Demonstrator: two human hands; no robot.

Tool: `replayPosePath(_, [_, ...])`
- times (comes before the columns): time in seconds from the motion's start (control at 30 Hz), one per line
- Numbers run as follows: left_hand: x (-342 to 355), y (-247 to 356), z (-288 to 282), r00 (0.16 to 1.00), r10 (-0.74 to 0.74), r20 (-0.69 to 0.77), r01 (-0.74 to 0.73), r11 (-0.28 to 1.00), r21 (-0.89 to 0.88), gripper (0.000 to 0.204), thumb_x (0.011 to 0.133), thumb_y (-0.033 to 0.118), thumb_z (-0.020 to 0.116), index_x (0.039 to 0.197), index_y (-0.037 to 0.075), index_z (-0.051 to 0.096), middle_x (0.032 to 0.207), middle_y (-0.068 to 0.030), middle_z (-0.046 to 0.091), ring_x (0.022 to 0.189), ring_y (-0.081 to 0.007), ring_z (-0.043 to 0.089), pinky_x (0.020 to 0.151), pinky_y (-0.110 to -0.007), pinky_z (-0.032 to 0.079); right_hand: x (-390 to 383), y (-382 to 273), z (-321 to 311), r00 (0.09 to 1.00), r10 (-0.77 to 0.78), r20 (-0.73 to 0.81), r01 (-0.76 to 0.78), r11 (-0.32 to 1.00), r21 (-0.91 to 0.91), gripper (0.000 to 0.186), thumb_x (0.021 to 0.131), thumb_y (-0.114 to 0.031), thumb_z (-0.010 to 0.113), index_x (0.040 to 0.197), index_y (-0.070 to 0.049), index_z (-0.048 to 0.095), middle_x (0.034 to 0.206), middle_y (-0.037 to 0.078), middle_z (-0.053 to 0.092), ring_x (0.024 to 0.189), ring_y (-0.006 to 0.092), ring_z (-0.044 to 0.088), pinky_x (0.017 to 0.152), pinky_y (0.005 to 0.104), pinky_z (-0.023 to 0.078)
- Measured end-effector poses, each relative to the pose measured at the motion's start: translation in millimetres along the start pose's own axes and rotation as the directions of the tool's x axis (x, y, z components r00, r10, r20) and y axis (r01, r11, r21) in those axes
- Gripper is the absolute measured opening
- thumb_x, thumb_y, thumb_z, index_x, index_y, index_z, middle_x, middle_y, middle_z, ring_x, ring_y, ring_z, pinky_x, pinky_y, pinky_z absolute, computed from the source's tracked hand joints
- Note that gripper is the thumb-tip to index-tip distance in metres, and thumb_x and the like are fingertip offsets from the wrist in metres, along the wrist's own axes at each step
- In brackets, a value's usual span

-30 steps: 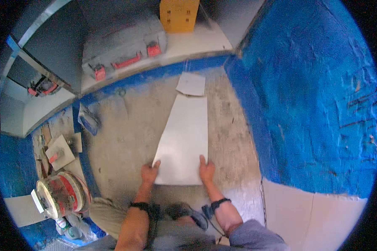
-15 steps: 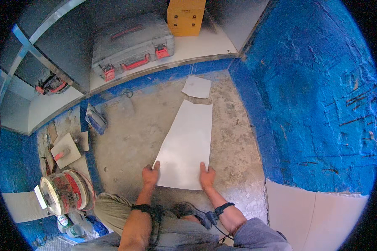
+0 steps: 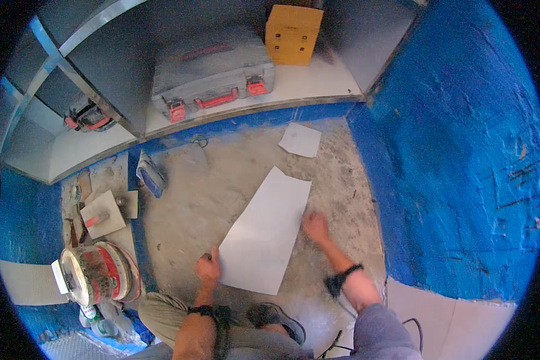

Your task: The recorder gathers materials and repairs/installs a section of white tile baseboard in a renovation area.

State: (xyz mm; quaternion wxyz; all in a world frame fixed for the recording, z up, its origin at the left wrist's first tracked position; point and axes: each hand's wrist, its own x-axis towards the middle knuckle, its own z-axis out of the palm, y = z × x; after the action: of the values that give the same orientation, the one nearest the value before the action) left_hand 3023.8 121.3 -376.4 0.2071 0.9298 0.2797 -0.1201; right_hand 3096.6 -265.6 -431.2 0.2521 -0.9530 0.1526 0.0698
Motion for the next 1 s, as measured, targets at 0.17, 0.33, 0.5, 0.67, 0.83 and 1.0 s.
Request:
replayPosePath(0.17, [-19.2, -2.4, -8.8, 0.997, 0.045, 0.067, -0.032, 0.984, -0.178, 0.064, 0.093, 0.056, 0.050, 0.097, -0.004, 0.070, 0.090, -0.0301, 0.067, 0.089, -0.0473, 0.064, 0.080, -0.054, 0.050, 107.6, -33.8, -17.4, 0.971, 0.051, -0.235, -0.023, 0.992, 0.122, 0.037, 0.084, -0.030, 0.065, 0.083, 0.007, 0.066, 0.080, 0.028, 0.066, 0.076, 0.0427, 0.065, 0.072, 0.0502, 0.051])
replayPosePath(0.33, [-11.3, -35.5, 8.1, 0.987, 0.058, 0.147, -0.026, 0.976, -0.215, 0.062, 0.090, 0.057, 0.055, 0.099, -0.002, 0.069, 0.093, -0.0294, 0.067, 0.093, -0.0453, 0.064, 0.083, -0.052, 0.050, 21.2, -50.3, 10.6, 0.988, -0.010, -0.155, 0.025, 0.995, 0.097, 0.024, 0.082, -0.020, 0.061, 0.088, 0.003, 0.063, 0.088, 0.025, 0.062, 0.086, 0.0435, 0.059, 0.077, 0.0506, 0.047])
replayPosePath(0.5, [3.8, -32.1, 10.4, 0.977, 0.031, 0.212, 0.028, 0.962, -0.272, 0.066, 0.079, 0.061, 0.065, 0.096, -0.003, 0.070, 0.092, -0.0274, 0.069, 0.092, -0.0412, 0.067, 0.083, -0.048, 0.052, -50.6, -87.8, 7.5, 0.909, -0.413, -0.055, 0.415, 0.909, 0.036, 0.026, 0.082, -0.015, 0.062, 0.101, 0.002, 0.059, 0.101, 0.022, 0.057, 0.096, 0.0426, 0.054, 0.085, 0.0503, 0.044])
replayPosePath(0.67, [16.7, -81.7, 20.1, 0.903, 0.037, 0.428, 0.070, 0.970, -0.231, 0.069, 0.062, 0.060, 0.079, 0.086, -0.004, 0.073, 0.088, -0.0252, 0.070, 0.088, -0.0351, 0.069, 0.078, -0.042, 0.054, -69.4, -56.8, 67.1, 0.921, -0.292, -0.258, 0.290, 0.956, -0.048, 0.047, 0.083, -0.019, 0.065, 0.120, 0.005, 0.051, 0.114, 0.026, 0.055, 0.104, 0.0433, 0.053, 0.093, 0.0503, 0.043])
replayPosePath(0.83, [17.9, -33.4, -10.6, 0.878, 0.159, 0.451, 0.060, 0.899, -0.433, 0.051, 0.065, 0.044, 0.084, 0.084, -0.002, 0.074, 0.082, -0.0175, 0.071, 0.078, -0.0264, 0.068, 0.074, -0.038, 0.053, -81.4, 25.8, 75.8, 0.959, 0.275, -0.061, -0.225, 0.876, 0.426, 0.053, 0.086, -0.027, 0.068, 0.121, 0.007, 0.047, 0.107, 0.022, 0.058, 0.092, 0.0333, 0.059, 0.080, 0.0450, 0.050])
replayPosePath(1.0, [18.7, -50.6, -41.1, 0.881, 0.024, 0.472, 0.330, 0.683, -0.652, 0.033, 0.078, 0.031, 0.079, 0.092, 0.001, 0.073, 0.088, -0.0081, 0.071, 0.082, -0.0208, 0.065, 0.077, -0.035, 0.051, -95.0, -51.9, 52.2, 0.774, 0.385, 0.503, -0.632, 0.440, 0.638, 0.031, 0.088, -0.031, 0.068, 0.097, -0.005, 0.055, 0.079, 0.003, 0.052, 0.066, 0.0143, 0.052, 0.053, 0.0327, 0.047])
